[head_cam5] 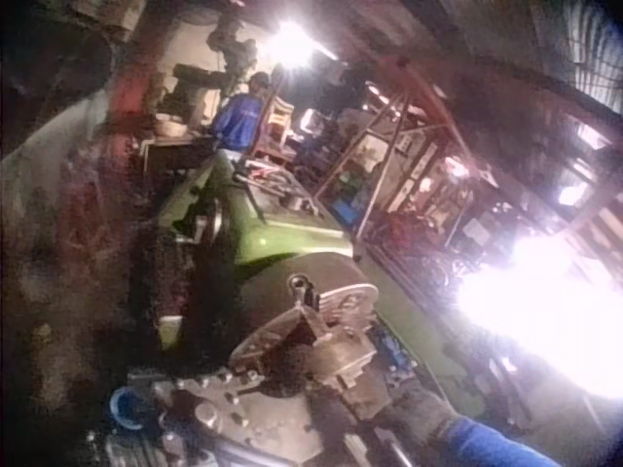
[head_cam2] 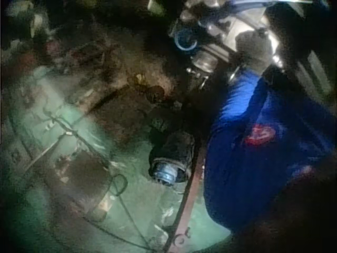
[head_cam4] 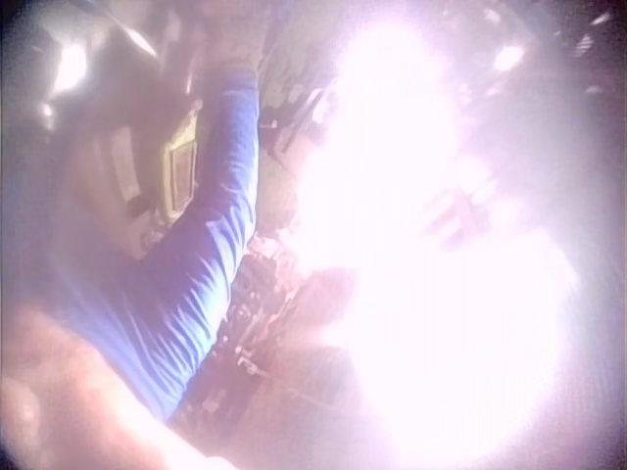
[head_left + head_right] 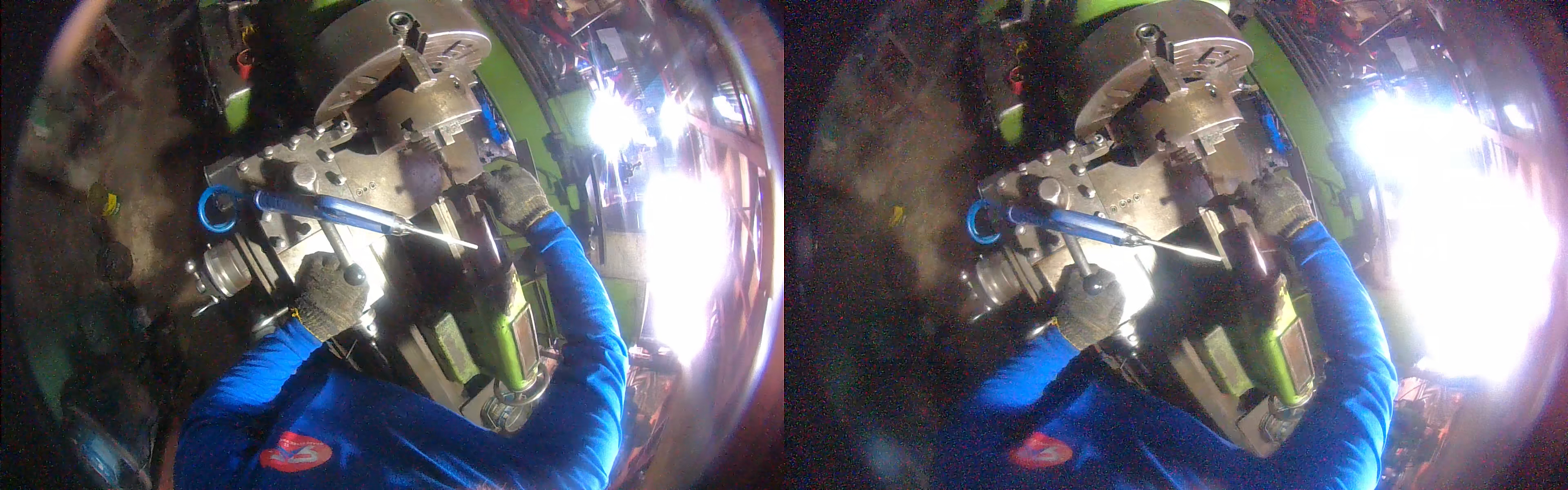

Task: The person operates a green industrial lathe in a workshop, using a wrench to tighten and adjust the chuck and tool post. They manipulate the machine's controls and levers to position the cutting tool against a cylindrical metal workpiece, performing machining operations.

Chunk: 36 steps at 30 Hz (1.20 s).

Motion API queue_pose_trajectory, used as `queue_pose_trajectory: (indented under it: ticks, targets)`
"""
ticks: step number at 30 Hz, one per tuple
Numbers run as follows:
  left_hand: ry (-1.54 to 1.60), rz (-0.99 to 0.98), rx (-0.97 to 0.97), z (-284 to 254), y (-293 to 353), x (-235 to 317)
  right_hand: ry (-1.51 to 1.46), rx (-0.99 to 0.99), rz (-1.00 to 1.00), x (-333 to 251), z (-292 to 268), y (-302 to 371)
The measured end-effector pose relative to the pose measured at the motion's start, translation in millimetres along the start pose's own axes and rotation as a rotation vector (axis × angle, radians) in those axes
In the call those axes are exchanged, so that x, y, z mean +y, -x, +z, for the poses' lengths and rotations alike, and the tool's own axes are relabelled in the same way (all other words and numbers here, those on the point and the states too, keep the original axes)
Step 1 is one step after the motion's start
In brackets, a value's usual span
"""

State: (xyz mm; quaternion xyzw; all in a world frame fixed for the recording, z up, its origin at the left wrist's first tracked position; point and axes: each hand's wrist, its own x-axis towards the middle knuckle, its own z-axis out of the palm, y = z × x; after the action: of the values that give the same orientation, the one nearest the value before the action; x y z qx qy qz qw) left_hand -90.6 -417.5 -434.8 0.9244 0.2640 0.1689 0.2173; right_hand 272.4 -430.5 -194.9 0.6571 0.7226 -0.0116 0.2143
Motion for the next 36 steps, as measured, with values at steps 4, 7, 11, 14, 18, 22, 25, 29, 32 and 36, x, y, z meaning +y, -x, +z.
queue_pose_trajectory:
  ticks: [4, 7, 11, 14, 18, 22, 25, 29, 32, 36]
  targets:
    - [0.266, -0.081, -0.092, 3, 3, -3, -0.083, -0.173, 0.242, -18, 3, 0]
    - [0.130, -0.019, -0.070, -20, -3, 0, -0.162, -0.173, 0.283, -17, 12, -2]
    - [-0.037, 0.053, -0.007, -44, -8, 7, -0.337, -0.027, 0.119, 2, 58, 7]
    - [0.121, -0.022, 0.008, -26, -5, 4, -0.589, 0.227, 0.082, -48, 40, 0]
    - [-0.106, 0.149, 0.044, -13, -7, 7, -0.952, 0.342, 0.388, -104, 85, -8]
    - [-0.037, 0.166, 0.101, -74, -15, 11, -1.433, 0.468, 0.764, -130, 29, -22]
    - [0.068, 0.066, 0.144, -84, -15, 15, -1.449, 0.607, 0.829, -117, 16, 7]
    - [0.076, 0.143, 0.162, -66, -13, 10, -0.762, 0.540, 0.515, -74, 20, 25]
    - [0.026, 0.120, 0.004, -71, -16, 11, -0.712, 0.501, 0.476, -57, 24, 22]
    - [0.000, 0.068, -0.070, -87, -18, 15, -0.665, 0.412, 0.576, -63, 26, 20]
